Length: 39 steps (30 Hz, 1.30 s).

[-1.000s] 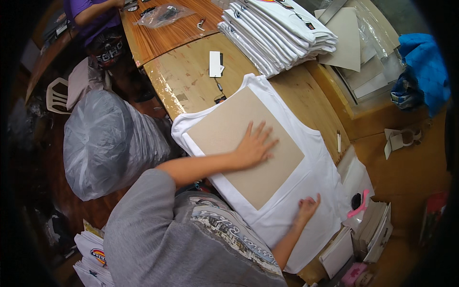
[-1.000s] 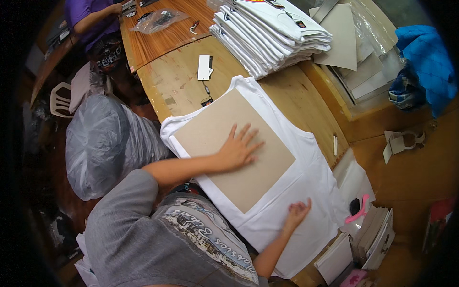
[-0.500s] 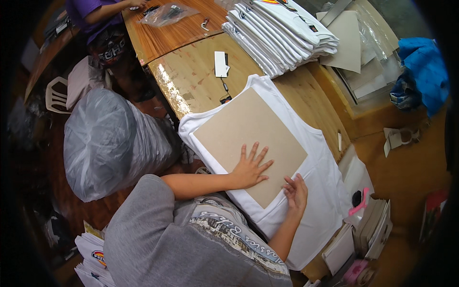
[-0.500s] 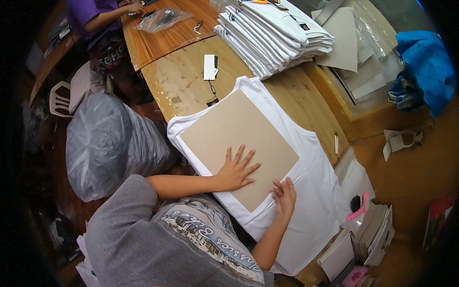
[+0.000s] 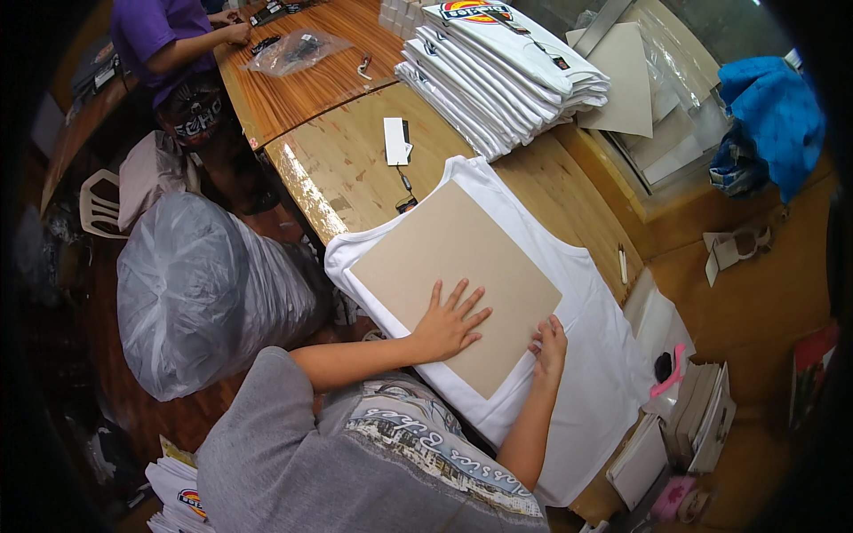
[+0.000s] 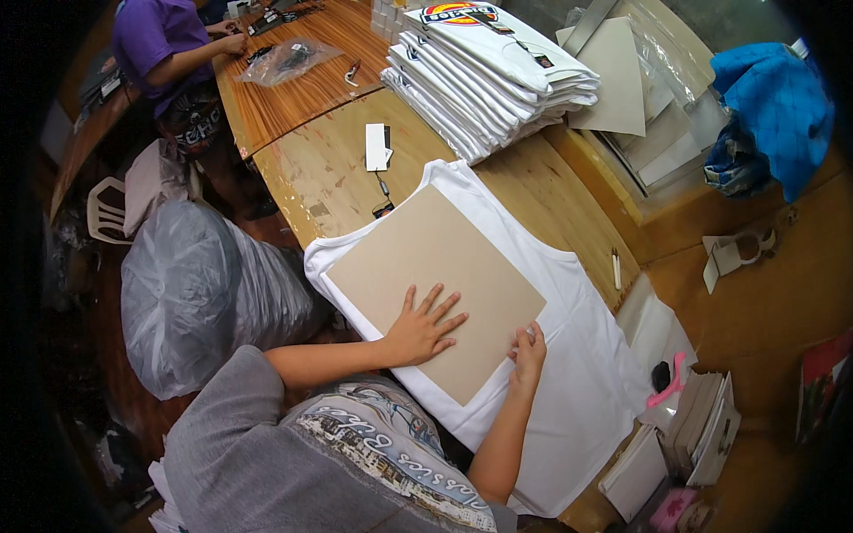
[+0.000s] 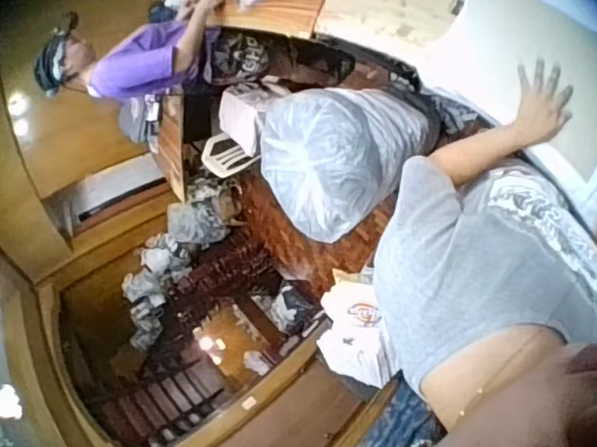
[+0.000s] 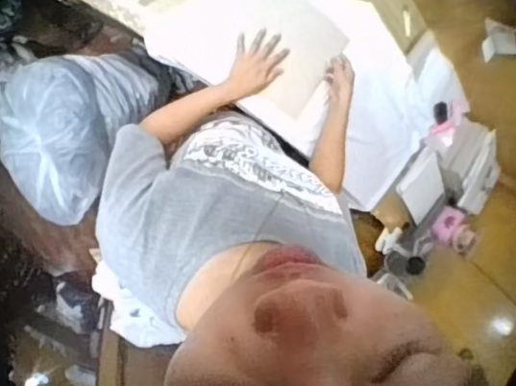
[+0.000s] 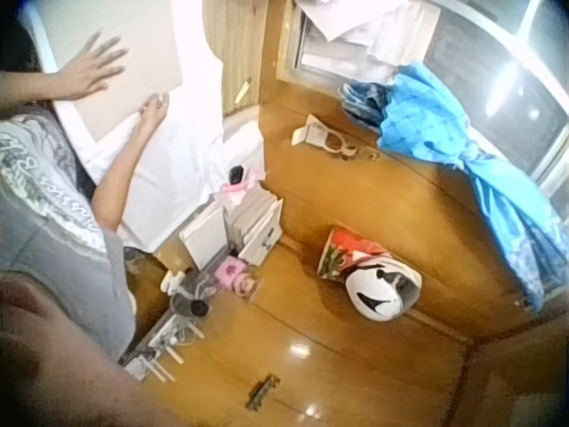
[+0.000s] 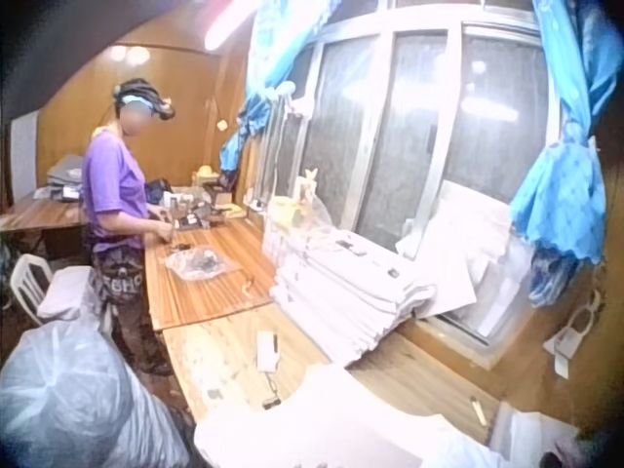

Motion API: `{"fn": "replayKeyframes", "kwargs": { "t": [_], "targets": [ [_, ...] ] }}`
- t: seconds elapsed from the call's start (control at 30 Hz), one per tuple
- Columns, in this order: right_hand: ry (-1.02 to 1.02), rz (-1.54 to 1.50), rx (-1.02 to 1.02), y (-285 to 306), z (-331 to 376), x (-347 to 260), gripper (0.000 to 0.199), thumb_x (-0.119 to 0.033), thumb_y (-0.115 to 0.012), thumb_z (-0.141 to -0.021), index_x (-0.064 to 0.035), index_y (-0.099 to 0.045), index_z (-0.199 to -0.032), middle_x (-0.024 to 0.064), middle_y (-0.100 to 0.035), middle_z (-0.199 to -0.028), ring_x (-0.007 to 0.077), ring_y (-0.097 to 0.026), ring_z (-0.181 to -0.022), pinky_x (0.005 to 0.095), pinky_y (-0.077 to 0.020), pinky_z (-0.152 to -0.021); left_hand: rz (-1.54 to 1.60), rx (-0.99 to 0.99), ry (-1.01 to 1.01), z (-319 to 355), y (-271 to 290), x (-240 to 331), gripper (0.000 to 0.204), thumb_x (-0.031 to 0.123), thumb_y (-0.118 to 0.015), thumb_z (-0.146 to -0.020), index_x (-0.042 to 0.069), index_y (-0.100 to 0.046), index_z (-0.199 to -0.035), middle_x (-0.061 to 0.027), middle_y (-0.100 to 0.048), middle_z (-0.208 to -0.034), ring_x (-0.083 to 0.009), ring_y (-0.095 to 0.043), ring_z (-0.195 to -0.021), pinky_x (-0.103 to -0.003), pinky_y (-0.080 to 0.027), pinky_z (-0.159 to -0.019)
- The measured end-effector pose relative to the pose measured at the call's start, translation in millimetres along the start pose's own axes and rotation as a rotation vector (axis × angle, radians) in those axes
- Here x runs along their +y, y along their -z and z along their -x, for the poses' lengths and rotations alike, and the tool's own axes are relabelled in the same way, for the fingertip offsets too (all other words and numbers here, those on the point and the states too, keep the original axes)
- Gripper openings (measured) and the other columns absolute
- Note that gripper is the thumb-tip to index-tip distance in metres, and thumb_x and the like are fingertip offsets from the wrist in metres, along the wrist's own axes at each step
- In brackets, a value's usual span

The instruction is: The person folds white tank tops on a wooden table using a cardboard template to ensure consistent creases. They place a tag on the folded garment and stack it with others. The process is repeated for multiple shirts.

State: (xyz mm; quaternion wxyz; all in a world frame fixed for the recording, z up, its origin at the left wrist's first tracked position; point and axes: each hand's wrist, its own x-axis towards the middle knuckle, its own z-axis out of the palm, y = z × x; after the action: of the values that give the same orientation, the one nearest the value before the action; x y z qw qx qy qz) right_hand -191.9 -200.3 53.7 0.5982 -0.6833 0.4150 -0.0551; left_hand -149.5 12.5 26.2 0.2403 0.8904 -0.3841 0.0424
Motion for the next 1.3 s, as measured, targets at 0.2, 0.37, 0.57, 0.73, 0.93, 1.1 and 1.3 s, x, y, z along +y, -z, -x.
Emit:
{"fn": "replayKeyframes", "kwargs": {
  "t": [0.2, 0.37, 0.57, 0.73, 0.93, 1.1, 1.3],
  "targets": [
    [-0.055, 0.037, 0.042, -3, 3, -15, 0.061, -0.027, -0.058, -0.075, -0.012, -0.031, -0.128, 0.0057, -0.051, -0.097, 0.0132, -0.044, -0.088, 0.0335, -0.0347, -0.073, -0.031, -0.011, 0.015, 1, -2, -1, 0.046, 0.041, -0.042, -0.082, 0.021, -0.039, -0.123, -0.0094, -0.022, -0.135, -0.0339, -0.015, -0.125, -0.064, -0.013, -0.09],
    [-0.248, -0.23, -0.073, 24, -24, -22, 0.057, -0.029, -0.058, -0.074, -0.0149, -0.035, -0.124, 0.0048, -0.054, -0.088, 0.0112, -0.045, -0.073, 0.0279, -0.0315, -0.064, -0.033, 0.001, 0.016, 0, -1, 2, 0.046, 0.04, -0.041, -0.082, 0.019, -0.041, -0.122, -0.0113, -0.023, -0.134, -0.0359, -0.015, -0.124, -0.065, -0.013, -0.089],
    [-0.314, -0.44, -0.33, 18, -38, -28, 0.038, -0.023, -0.056, -0.077, -0.0101, -0.046, -0.111, 0.0036, -0.056, -0.086, 0.0121, -0.05, -0.066, 0.0265, -0.0397, -0.055, -0.052, -0.033, 0.027, -3, -1, 1, 0.046, 0.04, -0.041, -0.082, 0.02, -0.039, -0.123, -0.01, -0.022, -0.135, -0.0352, -0.015, -0.124, -0.066, -0.012, -0.088],
    [0.14, 0.199, -0.367, 15, -24, -18, 0.039, -0.007, -0.056, -0.075, -0.0005, -0.044, -0.112, 0.0074, -0.056, -0.099, 0.0154, -0.054, -0.087, 0.0309, -0.0441, -0.077, 0.029, 0.003, 0.024, 1, 11, -1, 0.046, 0.032, -0.047, -0.08, 0.019, -0.039, -0.123, -0.0105, -0.026, -0.133, -0.0312, -0.02, -0.123, -0.064, -0.014, -0.089],
    [0.195, -0.394, -0.238, 157, 6, 7, 0.056, -0.004, -0.059, -0.074, -0.001, -0.03, -0.122, 0.0104, -0.046, -0.115, 0.0212, -0.048, -0.1, 0.0315, -0.0418, -0.083, -0.032, 0.295, 0.451, 40, 66, -80, 0.025, 0.017, -0.053, -0.073, 0.008, -0.051, -0.096, -0.0086, -0.048, -0.102, -0.0263, -0.043, -0.099, -0.044, -0.029, -0.083],
    [0.168, -0.547, -0.351, 134, -1, 31, 0.056, -0.002, -0.058, -0.074, -0.0015, -0.03, -0.123, 0.011, -0.045, -0.116, 0.0226, -0.045, -0.104, 0.031, -0.0363, -0.09, -0.255, 0.318, 0.363, 67, 88, -138, 0.017, 0.009, -0.051, -0.072, 0.008, -0.052, -0.09, -0.0061, -0.05, -0.096, -0.0222, -0.045, -0.096, -0.038, -0.031, -0.081],
    [0.154, -0.372, -0.317, 19, -3, 13, 0.046, 0.002, -0.054, -0.076, -0.0013, -0.035, -0.118, 0.0111, -0.049, -0.109, 0.0209, -0.051, -0.094, 0.0306, -0.0436, -0.077, -0.061, 0.38, 0.314, 72, 93, -151, 0.023, -0.002, -0.047, -0.071, 0.006, -0.05, -0.092, -0.0073, -0.053, -0.093, -0.0233, -0.047, -0.093, -0.035, -0.033, -0.079]
  ]
}}
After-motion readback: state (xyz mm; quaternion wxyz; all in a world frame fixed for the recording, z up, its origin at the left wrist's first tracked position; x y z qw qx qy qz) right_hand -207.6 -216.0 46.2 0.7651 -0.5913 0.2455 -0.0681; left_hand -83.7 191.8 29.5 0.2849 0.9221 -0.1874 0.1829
